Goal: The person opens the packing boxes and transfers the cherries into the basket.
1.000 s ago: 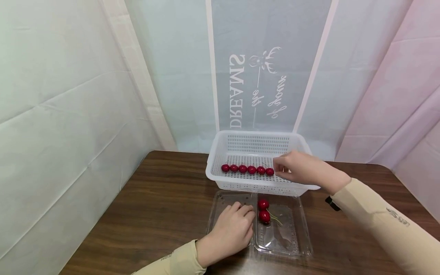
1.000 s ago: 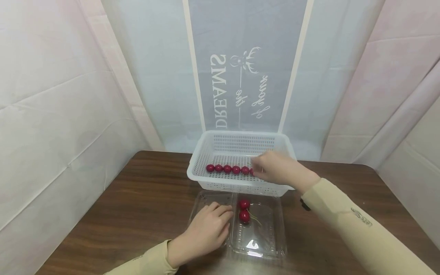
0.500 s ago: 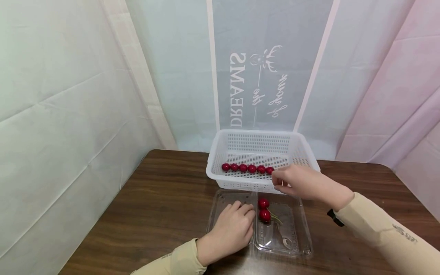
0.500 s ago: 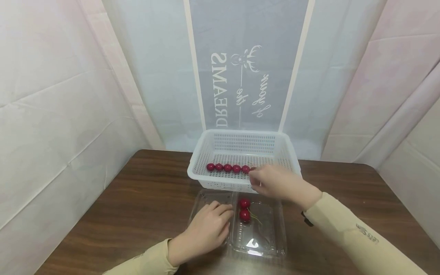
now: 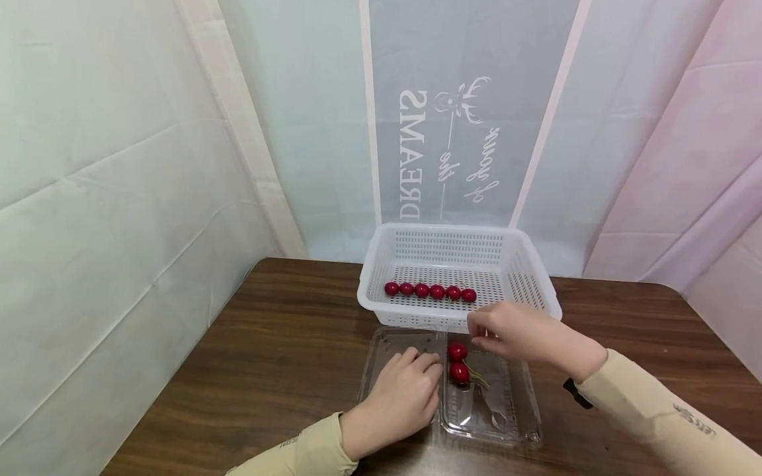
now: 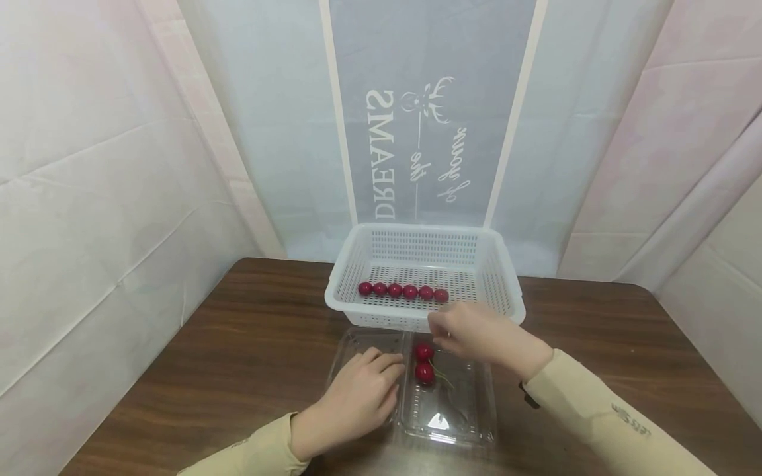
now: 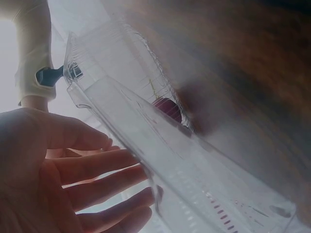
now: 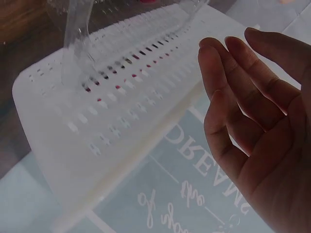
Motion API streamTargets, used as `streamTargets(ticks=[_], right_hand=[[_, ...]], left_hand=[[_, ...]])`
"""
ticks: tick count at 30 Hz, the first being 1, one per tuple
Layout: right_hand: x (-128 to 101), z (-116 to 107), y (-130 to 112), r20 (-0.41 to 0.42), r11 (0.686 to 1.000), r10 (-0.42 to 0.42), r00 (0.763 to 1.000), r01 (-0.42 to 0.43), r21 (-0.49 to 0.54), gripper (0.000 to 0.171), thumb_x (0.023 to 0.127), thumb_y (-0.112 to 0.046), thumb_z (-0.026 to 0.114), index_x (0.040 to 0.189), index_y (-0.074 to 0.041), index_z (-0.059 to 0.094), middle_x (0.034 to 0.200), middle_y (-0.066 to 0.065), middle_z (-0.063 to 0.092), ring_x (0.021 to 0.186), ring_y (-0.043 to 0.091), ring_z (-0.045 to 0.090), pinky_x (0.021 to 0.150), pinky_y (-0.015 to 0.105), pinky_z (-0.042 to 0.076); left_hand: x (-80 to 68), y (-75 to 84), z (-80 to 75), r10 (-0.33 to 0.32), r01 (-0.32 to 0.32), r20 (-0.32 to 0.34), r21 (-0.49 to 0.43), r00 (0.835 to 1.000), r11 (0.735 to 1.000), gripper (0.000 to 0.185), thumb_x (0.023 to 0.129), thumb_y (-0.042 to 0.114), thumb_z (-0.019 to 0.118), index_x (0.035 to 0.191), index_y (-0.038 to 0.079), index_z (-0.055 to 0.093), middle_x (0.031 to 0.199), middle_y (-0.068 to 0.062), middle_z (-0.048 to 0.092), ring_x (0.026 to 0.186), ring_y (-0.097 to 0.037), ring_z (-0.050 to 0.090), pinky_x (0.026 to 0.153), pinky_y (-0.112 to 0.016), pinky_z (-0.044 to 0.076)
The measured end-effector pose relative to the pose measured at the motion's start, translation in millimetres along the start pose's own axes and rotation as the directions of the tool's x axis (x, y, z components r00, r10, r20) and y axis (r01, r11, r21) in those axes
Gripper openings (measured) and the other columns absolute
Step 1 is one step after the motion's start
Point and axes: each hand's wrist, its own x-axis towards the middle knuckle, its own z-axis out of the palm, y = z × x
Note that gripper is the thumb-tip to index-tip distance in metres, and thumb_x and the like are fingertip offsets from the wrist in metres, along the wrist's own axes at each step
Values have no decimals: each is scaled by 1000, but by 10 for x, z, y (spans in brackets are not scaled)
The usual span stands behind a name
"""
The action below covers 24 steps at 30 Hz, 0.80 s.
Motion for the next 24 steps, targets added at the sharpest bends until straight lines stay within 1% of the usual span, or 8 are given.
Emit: streamTargets(ticks=[3,9,15,19,24], right_hand=[[-9,54,-7,8,1000,-3,1000,3,6,18,81,-12,70,74,-23,57,69,-18,54,59,-5,44,53,17,40],[-19,155,-20,-10,999,-43,999,43,14,17,81,-11,69,74,-23,58,69,-18,55,58,-6,44,53,16,41],[-13,240,-32,21,999,-30,999,30,19,17,80,-12,69,74,-22,57,68,-17,53,57,-6,43,53,16,41],[-4,322,-27,44,999,-30,999,30,14,15,80,-13,71,74,-21,59,69,-16,55,59,-5,46,55,17,43],[-3,425,-11,40,999,-41,998,41,-17,15,77,-14,73,75,-20,60,69,-14,59,58,-4,48,54,17,43]], left_hand=[[2,0,-4,2,-2,-4,3,1000,1000,17,76,23,65,91,14,69,104,1,67,88,-16,57,64,-26,44],[0,0,-4,-3,3,-11,6,1000,1000,17,76,23,65,90,14,69,103,1,67,87,-16,57,64,-26,44],[3,0,-7,-3,3,-9,6,1000,1000,18,76,23,65,91,14,69,103,1,68,87,-16,57,63,-26,44],[6,2,-7,-1,1,-15,10,1000,1000,17,75,23,65,90,14,69,103,2,67,86,-15,57,63,-25,43],[5,5,-17,-2,3,-13,11,1000,1000,17,75,23,65,89,14,69,102,2,67,86,-15,56,64,-26,43]])
